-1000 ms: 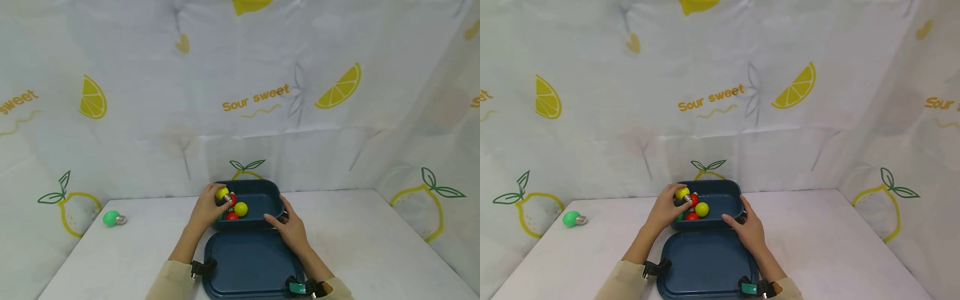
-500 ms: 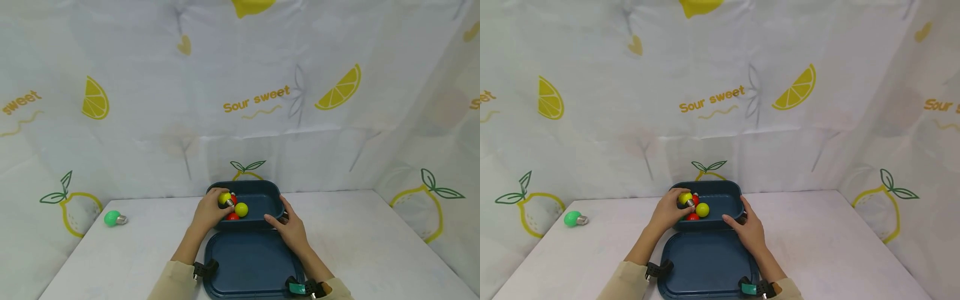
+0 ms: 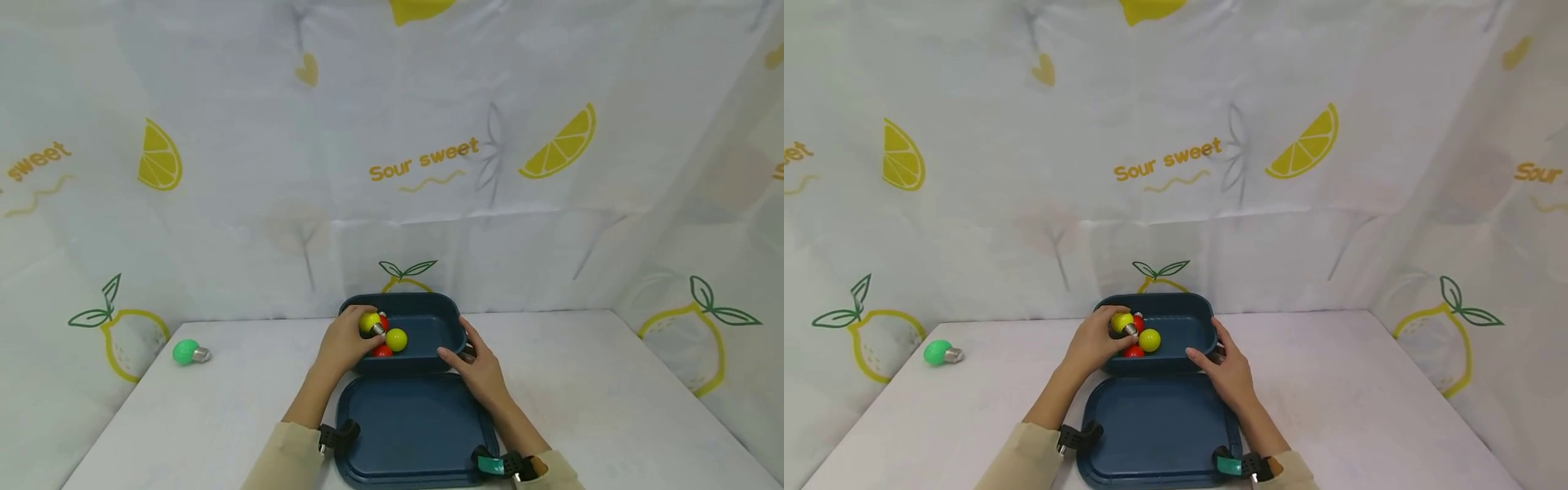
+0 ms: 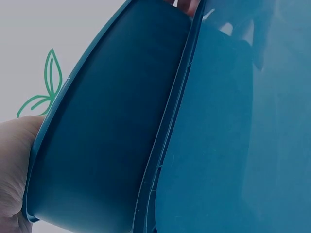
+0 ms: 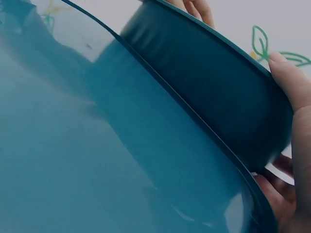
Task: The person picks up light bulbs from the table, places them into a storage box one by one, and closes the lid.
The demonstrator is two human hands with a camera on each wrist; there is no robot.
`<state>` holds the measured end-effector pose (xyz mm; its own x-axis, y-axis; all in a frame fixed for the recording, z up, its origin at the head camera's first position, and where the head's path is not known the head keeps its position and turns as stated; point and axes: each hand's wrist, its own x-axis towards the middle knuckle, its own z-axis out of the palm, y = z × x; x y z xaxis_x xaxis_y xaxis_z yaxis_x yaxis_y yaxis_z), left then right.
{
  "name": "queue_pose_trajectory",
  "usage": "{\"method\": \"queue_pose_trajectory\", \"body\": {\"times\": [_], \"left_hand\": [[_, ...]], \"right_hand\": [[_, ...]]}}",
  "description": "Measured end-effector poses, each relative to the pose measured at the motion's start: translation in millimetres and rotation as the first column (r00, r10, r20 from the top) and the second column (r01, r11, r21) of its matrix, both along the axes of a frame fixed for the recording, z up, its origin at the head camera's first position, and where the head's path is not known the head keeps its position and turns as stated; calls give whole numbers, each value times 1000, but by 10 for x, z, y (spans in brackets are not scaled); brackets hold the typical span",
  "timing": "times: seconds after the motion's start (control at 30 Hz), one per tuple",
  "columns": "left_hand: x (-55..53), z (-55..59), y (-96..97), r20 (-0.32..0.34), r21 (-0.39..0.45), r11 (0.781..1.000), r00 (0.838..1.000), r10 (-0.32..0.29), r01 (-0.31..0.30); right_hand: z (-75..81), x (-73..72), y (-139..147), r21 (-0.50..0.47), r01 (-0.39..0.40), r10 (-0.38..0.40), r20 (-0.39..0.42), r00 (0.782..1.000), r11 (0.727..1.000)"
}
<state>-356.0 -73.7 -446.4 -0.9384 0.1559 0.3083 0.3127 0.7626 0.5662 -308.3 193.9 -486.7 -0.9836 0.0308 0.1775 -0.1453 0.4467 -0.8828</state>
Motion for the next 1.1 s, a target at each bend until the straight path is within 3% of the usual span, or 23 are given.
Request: {"method": "queue_pose_trajectory", "body": {"times": [0.2, 0.37, 0.63, 0.87, 1.1], "left_hand": [[19, -12, -2, 0, 10, 1000, 1000, -18, 18], [31, 7, 28, -16, 7, 999, 999, -33, 34], [52, 30, -34, -13, -33, 999, 1000, -22, 22], [33, 78, -23, 32, -13, 1000, 999, -25, 25], [42, 98, 2, 58, -49, 999, 998, 8, -5]], "right_hand": [[-17, -59, 147, -1, -74, 74, 23, 997, 997], [-43, -114, 242, 48, -94, 95, -34, 995, 994], [-24, -130, 183, 31, -156, 157, -47, 986, 987], [-18, -123, 172, 25, -135, 136, -43, 990, 991], [-32, -128, 176, 27, -139, 140, -31, 990, 990]]}}
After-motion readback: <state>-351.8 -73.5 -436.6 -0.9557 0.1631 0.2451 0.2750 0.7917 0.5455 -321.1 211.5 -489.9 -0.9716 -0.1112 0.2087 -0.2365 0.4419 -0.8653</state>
